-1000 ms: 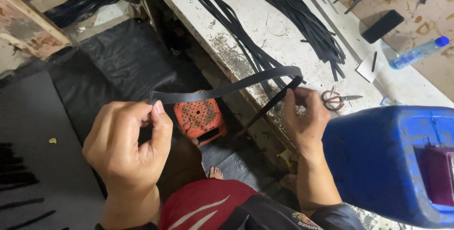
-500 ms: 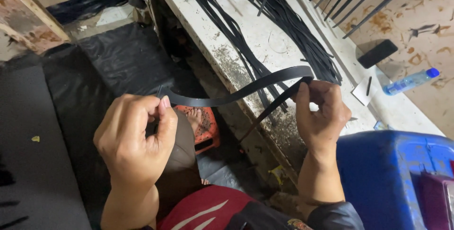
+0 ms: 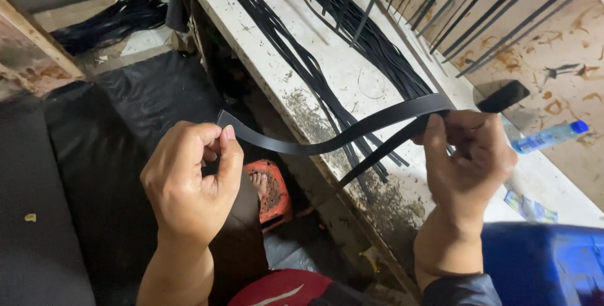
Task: The person repeatedly dips thin black rubber strips into a black viscous substance in a small container, then hangs them on a wall-mounted rack to dry. The person also stirs the substance and adds liquid from a metal cup.
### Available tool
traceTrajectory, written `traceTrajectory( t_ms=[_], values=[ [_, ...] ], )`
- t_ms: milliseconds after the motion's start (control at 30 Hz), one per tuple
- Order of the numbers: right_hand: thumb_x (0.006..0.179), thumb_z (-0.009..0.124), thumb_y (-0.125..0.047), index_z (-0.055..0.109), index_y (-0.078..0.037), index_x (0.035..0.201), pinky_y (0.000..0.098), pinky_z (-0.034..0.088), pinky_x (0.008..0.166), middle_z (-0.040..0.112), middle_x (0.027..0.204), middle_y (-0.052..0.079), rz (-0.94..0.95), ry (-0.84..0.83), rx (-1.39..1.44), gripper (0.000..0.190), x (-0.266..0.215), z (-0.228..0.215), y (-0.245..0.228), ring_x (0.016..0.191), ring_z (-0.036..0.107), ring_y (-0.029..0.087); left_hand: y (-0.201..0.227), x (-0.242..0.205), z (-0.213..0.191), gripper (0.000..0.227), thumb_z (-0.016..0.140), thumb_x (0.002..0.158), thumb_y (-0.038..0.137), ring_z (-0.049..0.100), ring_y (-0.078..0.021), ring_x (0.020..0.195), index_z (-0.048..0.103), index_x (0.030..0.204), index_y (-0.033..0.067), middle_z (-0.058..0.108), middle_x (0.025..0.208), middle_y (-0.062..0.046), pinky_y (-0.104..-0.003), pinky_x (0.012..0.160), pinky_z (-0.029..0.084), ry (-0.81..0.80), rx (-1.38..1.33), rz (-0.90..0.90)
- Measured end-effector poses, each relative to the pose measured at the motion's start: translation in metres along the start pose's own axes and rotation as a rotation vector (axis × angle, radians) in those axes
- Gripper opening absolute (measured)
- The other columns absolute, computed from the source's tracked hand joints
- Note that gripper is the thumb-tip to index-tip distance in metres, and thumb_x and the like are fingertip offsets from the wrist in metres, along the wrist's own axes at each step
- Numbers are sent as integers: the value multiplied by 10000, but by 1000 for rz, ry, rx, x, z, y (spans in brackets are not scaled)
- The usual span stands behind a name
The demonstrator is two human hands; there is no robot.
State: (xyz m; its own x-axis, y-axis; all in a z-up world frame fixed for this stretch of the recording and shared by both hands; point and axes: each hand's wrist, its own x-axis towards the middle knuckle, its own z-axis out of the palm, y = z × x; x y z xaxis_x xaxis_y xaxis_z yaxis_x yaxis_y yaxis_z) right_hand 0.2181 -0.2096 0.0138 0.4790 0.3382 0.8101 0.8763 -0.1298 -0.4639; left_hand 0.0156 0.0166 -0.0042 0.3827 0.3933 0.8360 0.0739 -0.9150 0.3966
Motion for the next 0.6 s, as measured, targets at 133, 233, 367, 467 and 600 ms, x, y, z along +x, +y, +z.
traceTrajectory(
  t_ms=[133, 233, 367, 467, 600],
  values=[
    [1076, 628, 184, 506, 33, 934, 219, 352, 425, 628, 741, 140, -34, -52, 25, 241, 18, 4, 17, 488, 494, 106, -20, 16, 22, 231, 679, 1005, -70, 508, -207, 627, 545, 842, 23, 552, 731, -71, -347, 614, 446, -1, -40, -2],
    [1066, 560, 260, 494, 81, 941, 229, 372, 476, 604, 788, 188, -22, -23, 8, 228, 43, 12, 11, 566, 574, 162, -35, 33, 43, 188, 661, 991, -85, 542, -192, 624, 555, 864, 4, 572, 743, -87, -311, 586, 460, 16, -123, -7],
    [1179, 519, 221, 423, 143, 1111, 292, 502, 572, 631, 889, 315, -54, -119, -6, 141, 83, 10, 29, 763, 717, 322, -59, 72, 74, 180, 644, 1025, -53, 509, -215, 617, 557, 876, -4, 548, 745, -98, -344, 613, 446, 27, -229, 23],
    [1287, 519, 93, 422, 86, 1255, 305, 513, 680, 582, 909, 245, 48, -104, -83, 103, 153, 1, 53, 791, 692, 305, -70, 157, 100, 151, 643, 1039, -28, 515, -236, 645, 567, 910, -7, 558, 765, -102, -383, 634, 433, 40, -301, 105],
    [1288, 484, -28, 424, 74, 1278, 334, 562, 716, 599, 929, 255, 160, -141, -135, 119, 289, -23, 43, 749, 638, 285, -65, 309, 113, 122, 589, 1034, -30, 527, -189, 653, 548, 923, -4, 563, 780, -91, -330, 589, 424, 30, -466, 212]
  ],
)
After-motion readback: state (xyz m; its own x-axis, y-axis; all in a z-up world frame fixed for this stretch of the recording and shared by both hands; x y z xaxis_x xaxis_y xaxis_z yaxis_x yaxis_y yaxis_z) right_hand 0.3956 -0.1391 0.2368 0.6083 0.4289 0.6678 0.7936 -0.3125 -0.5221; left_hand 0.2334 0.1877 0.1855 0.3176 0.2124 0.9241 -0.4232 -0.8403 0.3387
